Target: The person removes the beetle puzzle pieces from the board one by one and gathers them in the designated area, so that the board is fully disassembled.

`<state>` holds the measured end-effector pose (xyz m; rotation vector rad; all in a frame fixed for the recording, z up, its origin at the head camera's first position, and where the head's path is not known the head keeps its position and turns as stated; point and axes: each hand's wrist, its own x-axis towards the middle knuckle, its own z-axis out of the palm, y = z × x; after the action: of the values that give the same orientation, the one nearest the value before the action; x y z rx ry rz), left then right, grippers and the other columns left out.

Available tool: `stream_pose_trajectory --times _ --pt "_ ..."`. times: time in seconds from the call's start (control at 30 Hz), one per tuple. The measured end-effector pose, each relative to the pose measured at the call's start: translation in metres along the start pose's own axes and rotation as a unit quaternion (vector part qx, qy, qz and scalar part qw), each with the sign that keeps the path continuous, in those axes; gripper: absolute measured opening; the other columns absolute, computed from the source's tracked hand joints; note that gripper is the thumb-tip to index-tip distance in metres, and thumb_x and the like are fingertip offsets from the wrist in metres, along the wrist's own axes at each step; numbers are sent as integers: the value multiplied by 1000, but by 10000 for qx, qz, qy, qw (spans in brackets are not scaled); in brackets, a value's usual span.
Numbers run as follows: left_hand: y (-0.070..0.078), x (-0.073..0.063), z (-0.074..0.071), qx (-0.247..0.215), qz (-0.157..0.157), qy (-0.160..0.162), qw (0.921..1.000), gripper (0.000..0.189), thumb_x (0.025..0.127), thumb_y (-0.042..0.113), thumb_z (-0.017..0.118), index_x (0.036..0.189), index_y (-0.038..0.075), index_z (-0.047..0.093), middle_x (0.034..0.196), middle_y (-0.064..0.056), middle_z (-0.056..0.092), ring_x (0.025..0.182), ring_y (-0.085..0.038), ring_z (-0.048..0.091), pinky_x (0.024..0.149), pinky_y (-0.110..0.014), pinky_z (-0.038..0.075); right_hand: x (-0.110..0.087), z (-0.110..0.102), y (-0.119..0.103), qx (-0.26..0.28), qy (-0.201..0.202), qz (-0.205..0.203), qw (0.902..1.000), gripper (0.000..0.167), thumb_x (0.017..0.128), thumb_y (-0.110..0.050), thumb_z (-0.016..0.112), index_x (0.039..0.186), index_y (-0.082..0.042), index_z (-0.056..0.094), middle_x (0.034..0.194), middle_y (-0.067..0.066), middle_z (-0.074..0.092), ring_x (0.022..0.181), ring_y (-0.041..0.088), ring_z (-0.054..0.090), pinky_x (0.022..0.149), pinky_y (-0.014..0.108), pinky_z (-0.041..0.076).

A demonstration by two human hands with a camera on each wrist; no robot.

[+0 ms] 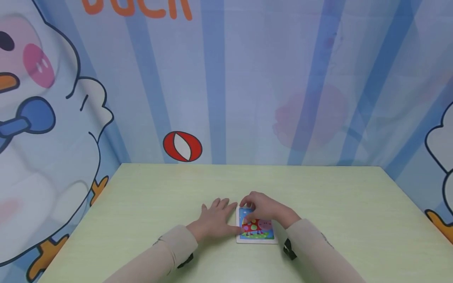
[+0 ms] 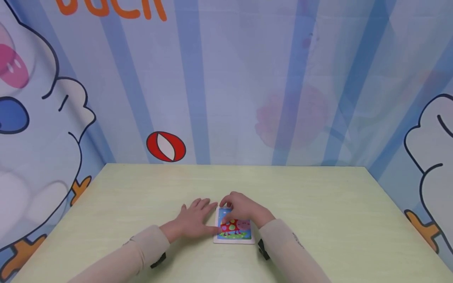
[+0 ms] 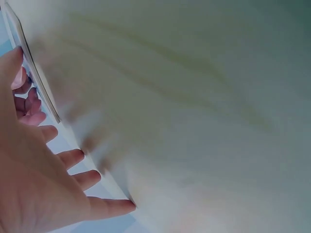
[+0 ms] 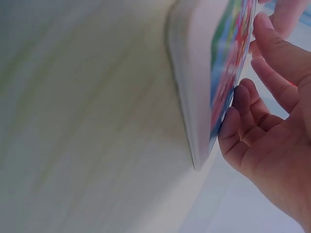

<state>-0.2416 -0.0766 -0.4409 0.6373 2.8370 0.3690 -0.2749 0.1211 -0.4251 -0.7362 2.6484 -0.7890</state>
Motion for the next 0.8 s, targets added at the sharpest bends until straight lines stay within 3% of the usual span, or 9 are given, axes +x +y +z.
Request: stream_pose_trajectory --times 0.27,0.8 --pt "1 -2 -1 56 25 -41 10000 83 84 69 53 148 18 38 155 -14 29 143 -40 22 102 -75 18 3 2 -1 24 9 246 9997 31 77 -15 82 105 -12 69 97 0 58 94 18 55 88 38 50" --pt "2 -3 -3 108 46 -52 9999 83 84 69 53 149 19 39 156 -14 29 143 -40 21 102 -75 18 4 0 -6 -83 -146 282 9995 33 77 -17 82 107 -17 69 101 2 56 95 19 53 87 40 48"
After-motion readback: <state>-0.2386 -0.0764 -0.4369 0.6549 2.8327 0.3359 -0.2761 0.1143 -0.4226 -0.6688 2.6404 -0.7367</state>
